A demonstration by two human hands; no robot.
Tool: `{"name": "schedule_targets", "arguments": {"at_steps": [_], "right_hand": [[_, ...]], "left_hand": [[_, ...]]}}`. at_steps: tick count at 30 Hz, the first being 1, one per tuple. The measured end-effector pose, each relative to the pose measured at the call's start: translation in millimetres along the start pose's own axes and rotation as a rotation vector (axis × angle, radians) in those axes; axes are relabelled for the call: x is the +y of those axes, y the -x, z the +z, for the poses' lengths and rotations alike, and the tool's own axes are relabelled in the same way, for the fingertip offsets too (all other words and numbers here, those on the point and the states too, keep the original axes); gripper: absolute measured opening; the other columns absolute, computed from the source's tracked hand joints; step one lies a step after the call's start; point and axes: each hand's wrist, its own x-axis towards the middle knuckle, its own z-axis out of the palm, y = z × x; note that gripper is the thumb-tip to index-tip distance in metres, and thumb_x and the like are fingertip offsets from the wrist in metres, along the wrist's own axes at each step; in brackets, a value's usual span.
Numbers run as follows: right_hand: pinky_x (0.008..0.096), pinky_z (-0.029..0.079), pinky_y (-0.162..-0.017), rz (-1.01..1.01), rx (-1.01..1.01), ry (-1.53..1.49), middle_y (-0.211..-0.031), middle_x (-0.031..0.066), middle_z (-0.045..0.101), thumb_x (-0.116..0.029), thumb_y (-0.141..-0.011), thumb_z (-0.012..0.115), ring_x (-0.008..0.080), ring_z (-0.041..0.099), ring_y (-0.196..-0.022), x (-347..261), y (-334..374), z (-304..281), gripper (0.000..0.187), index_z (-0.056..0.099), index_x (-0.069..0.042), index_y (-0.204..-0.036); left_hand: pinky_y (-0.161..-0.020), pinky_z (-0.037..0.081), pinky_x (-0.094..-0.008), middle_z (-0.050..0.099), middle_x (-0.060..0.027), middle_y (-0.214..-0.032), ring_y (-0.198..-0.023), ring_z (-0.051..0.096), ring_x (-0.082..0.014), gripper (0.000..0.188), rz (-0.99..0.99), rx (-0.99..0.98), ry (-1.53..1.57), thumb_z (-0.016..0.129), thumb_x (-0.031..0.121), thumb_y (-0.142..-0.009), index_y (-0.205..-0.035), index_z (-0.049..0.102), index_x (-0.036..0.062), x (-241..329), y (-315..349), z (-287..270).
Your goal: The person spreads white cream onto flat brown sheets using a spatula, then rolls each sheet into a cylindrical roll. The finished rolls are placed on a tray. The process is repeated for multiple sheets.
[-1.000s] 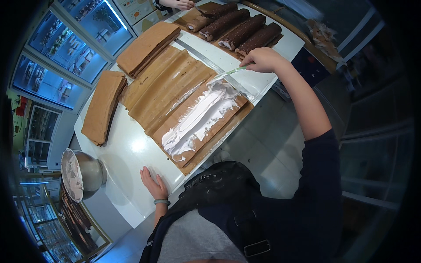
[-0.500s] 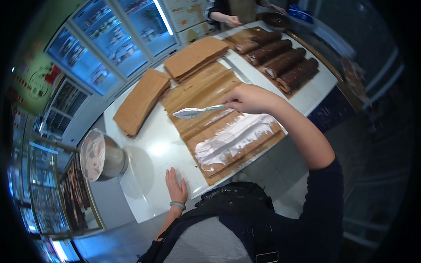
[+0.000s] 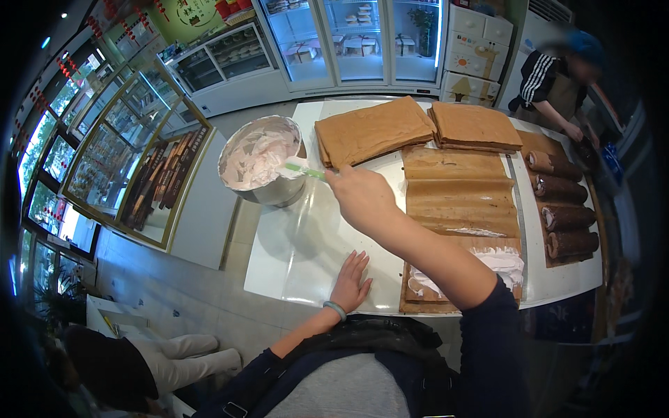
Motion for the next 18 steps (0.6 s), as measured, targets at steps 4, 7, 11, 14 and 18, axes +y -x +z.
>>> {"name": "schedule_targets", "arguments": {"at_steps": [4,7,11,14,18], "right_hand": [[0.0435,0.055,-0.071,-0.035,0.102,-0.158,-0.083,0.0129,0.071,-0.015,-0.094,0.063,0.0313,0.071,-0.08,26,-7,-31,0.025,0.073,-0.006,-0.115],[0.0376,0.052,-0.061,0.237,-0.261,-0.857,-0.075,0.0077,0.068,-0.021,-0.102,0.055,0.0221,0.066,-0.066,24,-66,12,0.027,0.071,0.0,-0.106],[0.0234,0.038,-0.051,0.583,-0.628,-1.389,-0.074,-0.0041,0.057,-0.035,-0.107,0.056,0.0068,0.046,-0.057,26,-40,76,0.031,0.07,-0.009,-0.117],[0.0223,0.036,-0.05,0.666,-0.69,-1.284,-0.073,-0.0043,0.056,-0.039,-0.107,0.057,0.0052,0.045,-0.056,60,14,57,0.036,0.071,-0.01,-0.123],[0.0226,0.036,-0.047,0.594,-0.572,-0.934,-0.062,-0.0045,0.054,-0.033,-0.108,0.058,0.0053,0.045,-0.05,78,-9,-16,0.032,0.074,-0.007,-0.117]], "left_hand": [[-0.123,0.031,-0.0501,0.043,-0.0202,-0.157,-0.15,0.033,-0.0432,0.058,-0.006,-0.017,0.033,0.063,0.018,-0.099,-0.151,0.044,0.0004,-3,3,5],[-0.123,0.031,-0.0499,0.043,-0.0208,-0.156,-0.15,0.032,-0.0433,0.059,0.016,-0.032,0.043,0.063,0.019,-0.098,-0.151,0.044,-0.0002,-2,4,4],[-0.122,0.031,-0.0507,0.044,-0.0231,-0.155,-0.149,0.033,-0.0446,0.059,0.058,-0.027,0.056,0.063,0.018,-0.098,-0.149,0.044,-0.002,-3,-1,-2],[-0.122,0.03,-0.0513,0.044,-0.024,-0.154,-0.147,0.034,-0.0468,0.061,0.055,-0.04,0.114,0.064,0.015,-0.095,-0.149,0.044,-0.0034,-5,-3,-4],[-0.122,0.031,-0.0508,0.045,-0.024,-0.154,-0.147,0.035,-0.0472,0.06,0.037,-0.042,0.164,0.065,0.013,-0.094,-0.148,0.044,-0.0044,-9,-2,-1]]}}
